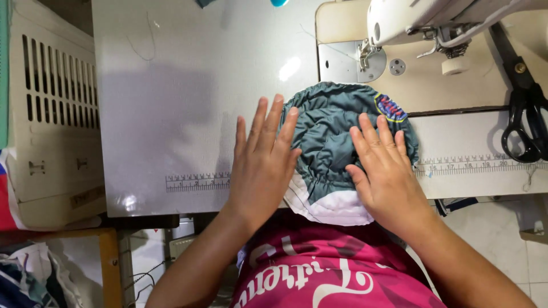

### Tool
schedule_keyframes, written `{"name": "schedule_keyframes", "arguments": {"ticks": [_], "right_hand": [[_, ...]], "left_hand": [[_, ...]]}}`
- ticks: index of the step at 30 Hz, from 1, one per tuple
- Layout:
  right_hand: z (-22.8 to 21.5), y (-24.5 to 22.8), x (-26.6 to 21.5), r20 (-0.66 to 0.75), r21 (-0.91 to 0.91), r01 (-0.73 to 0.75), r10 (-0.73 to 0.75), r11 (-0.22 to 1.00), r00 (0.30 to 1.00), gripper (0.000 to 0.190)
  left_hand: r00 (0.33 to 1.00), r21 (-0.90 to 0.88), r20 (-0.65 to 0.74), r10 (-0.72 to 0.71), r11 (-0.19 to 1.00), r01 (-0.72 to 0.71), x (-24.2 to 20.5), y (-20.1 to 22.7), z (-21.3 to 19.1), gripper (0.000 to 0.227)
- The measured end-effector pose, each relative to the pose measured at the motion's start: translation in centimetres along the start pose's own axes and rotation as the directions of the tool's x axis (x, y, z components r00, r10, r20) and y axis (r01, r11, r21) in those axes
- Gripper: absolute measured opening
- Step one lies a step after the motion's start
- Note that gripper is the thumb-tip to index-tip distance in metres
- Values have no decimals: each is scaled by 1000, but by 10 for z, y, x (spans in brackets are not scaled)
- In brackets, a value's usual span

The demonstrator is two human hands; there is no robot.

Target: The person uses scissors to trim excess threads and fabric from a teal and white garment on a sewing table. After trimming, the person picks up a stack of folded blue garments from a nearby surface.

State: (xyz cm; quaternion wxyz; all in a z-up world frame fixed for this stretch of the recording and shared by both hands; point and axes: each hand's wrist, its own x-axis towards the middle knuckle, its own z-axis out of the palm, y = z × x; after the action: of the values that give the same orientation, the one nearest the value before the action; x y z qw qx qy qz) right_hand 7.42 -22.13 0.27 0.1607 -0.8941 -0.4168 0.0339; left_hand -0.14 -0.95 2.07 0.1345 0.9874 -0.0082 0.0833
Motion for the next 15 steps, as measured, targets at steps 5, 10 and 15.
{"name": "schedule_keyframes", "arguments": {"ticks": [5,10,15], "right_hand": [[-8,14,18,1,-72,135,-135,988,991,54],[-9,2,10,-68,-62,-8,4,998,998,61],[-1,2,13,-132,-27,56,-59,998,989,58]], "left_hand": [[989,267,137,63,959,-98,-16,3,16,104],[996,135,21,-88,987,84,-12,-27,-4,77],[990,-35,-29,-141,989,140,-20,-27,-3,62]]}}
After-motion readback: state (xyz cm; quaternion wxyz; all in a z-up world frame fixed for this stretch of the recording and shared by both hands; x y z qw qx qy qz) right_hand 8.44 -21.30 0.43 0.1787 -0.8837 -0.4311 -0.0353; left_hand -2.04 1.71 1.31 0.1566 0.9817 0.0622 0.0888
